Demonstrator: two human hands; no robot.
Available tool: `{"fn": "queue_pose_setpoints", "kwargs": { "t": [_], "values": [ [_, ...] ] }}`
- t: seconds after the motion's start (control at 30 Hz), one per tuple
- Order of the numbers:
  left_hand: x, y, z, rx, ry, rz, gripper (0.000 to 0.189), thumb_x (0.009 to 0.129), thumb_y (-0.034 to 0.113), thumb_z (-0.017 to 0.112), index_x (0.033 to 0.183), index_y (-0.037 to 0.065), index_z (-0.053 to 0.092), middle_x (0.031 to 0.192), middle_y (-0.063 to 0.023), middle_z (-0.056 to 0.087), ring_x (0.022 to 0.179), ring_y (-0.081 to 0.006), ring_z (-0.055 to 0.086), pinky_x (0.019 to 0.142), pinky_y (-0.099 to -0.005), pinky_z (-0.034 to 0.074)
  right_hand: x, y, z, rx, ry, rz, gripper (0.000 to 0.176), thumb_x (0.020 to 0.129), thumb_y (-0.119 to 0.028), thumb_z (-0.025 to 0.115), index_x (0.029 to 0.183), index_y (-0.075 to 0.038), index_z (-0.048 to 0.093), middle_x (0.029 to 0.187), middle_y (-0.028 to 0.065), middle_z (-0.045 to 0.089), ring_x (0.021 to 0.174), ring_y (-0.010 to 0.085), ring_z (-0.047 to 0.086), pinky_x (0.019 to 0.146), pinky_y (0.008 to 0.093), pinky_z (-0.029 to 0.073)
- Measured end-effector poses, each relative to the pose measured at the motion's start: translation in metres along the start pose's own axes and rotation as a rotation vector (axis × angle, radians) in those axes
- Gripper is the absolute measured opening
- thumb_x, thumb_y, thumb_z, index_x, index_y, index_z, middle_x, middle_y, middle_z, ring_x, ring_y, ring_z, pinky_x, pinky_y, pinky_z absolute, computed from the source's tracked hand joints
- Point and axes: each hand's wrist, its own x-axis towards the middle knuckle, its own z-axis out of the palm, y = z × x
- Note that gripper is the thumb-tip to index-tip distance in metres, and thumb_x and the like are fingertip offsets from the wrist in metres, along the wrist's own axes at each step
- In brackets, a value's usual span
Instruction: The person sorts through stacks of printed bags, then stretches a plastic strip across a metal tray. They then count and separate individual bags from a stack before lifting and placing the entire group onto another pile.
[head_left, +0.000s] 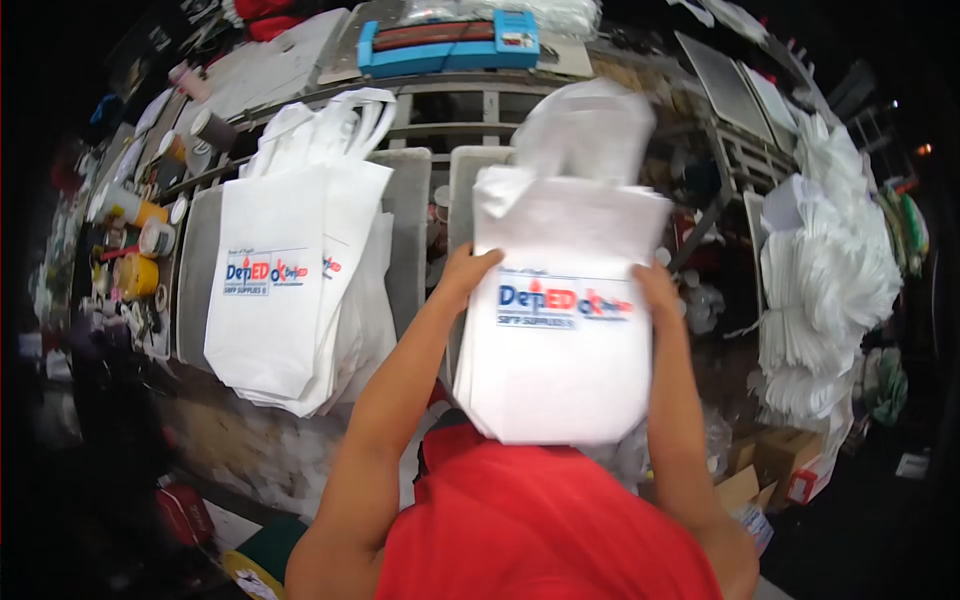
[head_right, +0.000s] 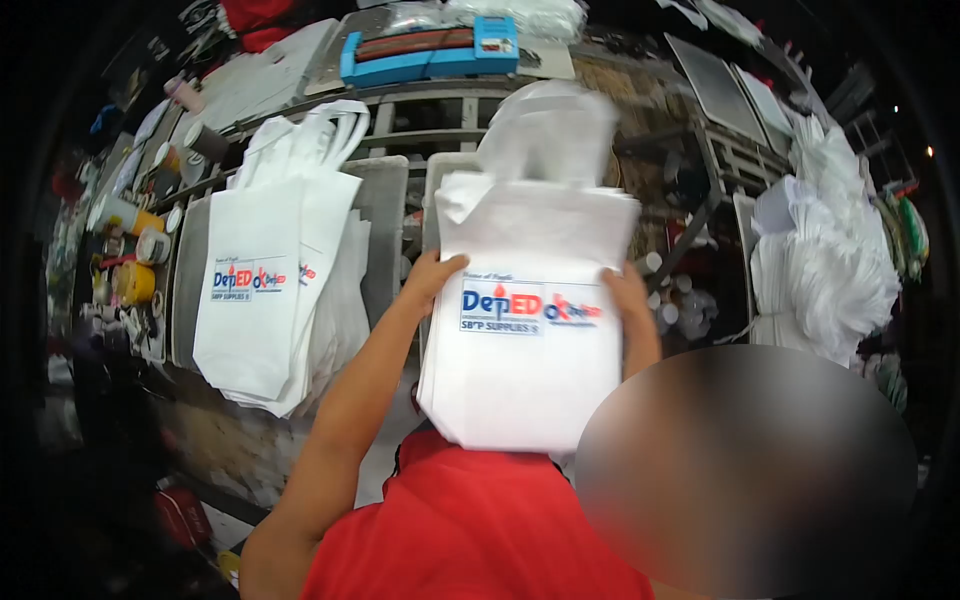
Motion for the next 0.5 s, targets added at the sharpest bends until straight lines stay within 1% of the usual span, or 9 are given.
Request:
{"fn": "queue_pose_setpoints", "kwargs": {
  "t": [0.03, 0.1, 0.23, 0.3, 0.33, 0.37, 0.43, 0.47, 0.5],
  "values": [
    [0.030, -0.046, -0.010, 0.218, 0.113, -0.064, 0.057, 0.088, 0.017, 0.077, 0.132, -0.011, 0.054, 0.119, -0.0228, 0.068, 0.099, -0.0293, 0.072, 0.083, -0.0403, 0.061, 0.041, 0.066, 0.038, -0.219, 0.082, 0.042, 0.067, 0.091, -0.039, 0.066, 0.141, 0.004, 0.055, 0.134, 0.0268, 0.064, 0.127, 0.0371, 0.061, 0.107, 0.0436, 0.046],
    [0.039, -0.069, -0.007, 0.265, 0.233, -0.071, 0.057, 0.087, 0.015, 0.075, 0.134, -0.009, 0.052, 0.119, -0.0226, 0.067, 0.101, -0.0303, 0.071, 0.082, -0.0403, 0.060, 0.032, 0.057, 0.070, -0.175, 0.090, 0.142, 0.069, 0.092, -0.042, 0.065, 0.142, 0.003, 0.054, 0.138, 0.0291, 0.062, 0.131, 0.0413, 0.059, 0.109, 0.0436, 0.045],
    [0.030, -0.056, 0.002, 0.372, 0.292, -0.057, 0.058, 0.089, 0.021, 0.070, 0.136, -0.007, 0.051, 0.121, -0.0215, 0.067, 0.105, -0.0302, 0.070, 0.085, -0.0413, 0.059, 0.027, 0.040, 0.057, -0.105, 0.051, 0.128, 0.068, 0.094, -0.044, 0.062, 0.144, 0.002, 0.052, 0.136, 0.0296, 0.063, 0.130, 0.0422, 0.059, 0.109, 0.0436, 0.045],
    [0.026, -0.047, 0.006, 0.253, 0.254, -0.025, 0.065, 0.092, 0.031, 0.062, 0.145, -0.004, 0.045, 0.136, -0.0282, 0.061, 0.119, -0.0369, 0.065, 0.097, -0.0438, 0.053, 0.030, 0.029, 0.048, -0.055, 0.033, -0.012, 0.066, 0.096, -0.044, 0.059, 0.144, 0.001, 0.052, 0.134, 0.0301, 0.064, 0.129, 0.0431, 0.059, 0.109, 0.0445, 0.045],
    [0.029, -0.042, 0.008, 0.273, 0.255, -0.023, 0.063, 0.096, 0.034, 0.058, 0.146, -0.001, 0.046, 0.137, -0.0277, 0.061, 0.121, -0.0374, 0.064, 0.100, -0.0443, 0.051, 0.033, 0.022, 0.047, -0.060, 0.052, -0.007, 0.067, 0.098, -0.046, 0.058, 0.146, 0.000, 0.050, 0.131, 0.0305, 0.065, 0.128, 0.0433, 0.060, 0.108, 0.0449, 0.046],
    [0.036, -0.046, 0.008, 0.276, 0.252, -0.029, 0.063, 0.096, 0.034, 0.058, 0.146, -0.001, 0.046, 0.137, -0.0277, 0.061, 0.121, -0.0374, 0.064, 0.100, -0.0443, 0.051, 0.038, 0.023, 0.051, -0.061, 0.053, 0.000, 0.067, 0.098, -0.046, 0.058, 0.146, 0.000, 0.050, 0.131, 0.0305, 0.065, 0.128, 0.0433, 0.060, 0.108, 0.0449, 0.046],
    [0.054, -0.053, 0.006, 0.404, 0.368, -0.114, 0.065, 0.098, 0.036, 0.057, 0.150, 0.000, 0.044, 0.140, -0.0275, 0.060, 0.124, -0.0378, 0.062, 0.102, -0.0430, 0.050, 0.057, 0.035, 0.065, -0.170, 0.043, 0.078, 0.071, 0.098, -0.048, 0.059, 0.150, -0.001, 0.047, 0.136, 0.0305, 0.062, 0.130, 0.0431, 0.059, 0.109, 0.0438, 0.045],
    [0.050, -0.051, 0.008, 0.342, 0.377, -0.041, 0.067, 0.101, 0.037, 0.055, 0.156, 0.002, 0.039, 0.143, -0.0270, 0.058, 0.132, -0.0363, 0.058, 0.107, -0.0416, 0.046, 0.068, 0.056, 0.071, -0.209, 0.064, 0.012, 0.077, 0.100, -0.052, 0.059, 0.155, -0.002, 0.041, 0.140, 0.0294, 0.060, 0.132, 0.0405, 0.058, 0.111, 0.0416, 0.044],
    [0.039, -0.048, 0.005, 0.343, 0.376, -0.038, 0.067, 0.101, 0.037, 0.055, 0.156, 0.002, 0.039, 0.143, -0.0270, 0.058, 0.132, -0.0363, 0.058, 0.107, -0.0416, 0.046, 0.063, 0.053, 0.062, -0.207, 0.066, 0.010, 0.077, 0.100, -0.052, 0.059, 0.155, -0.002, 0.041, 0.140, 0.0294, 0.060, 0.132, 0.0405, 0.058, 0.111, 0.0416, 0.044]
  ]
}}
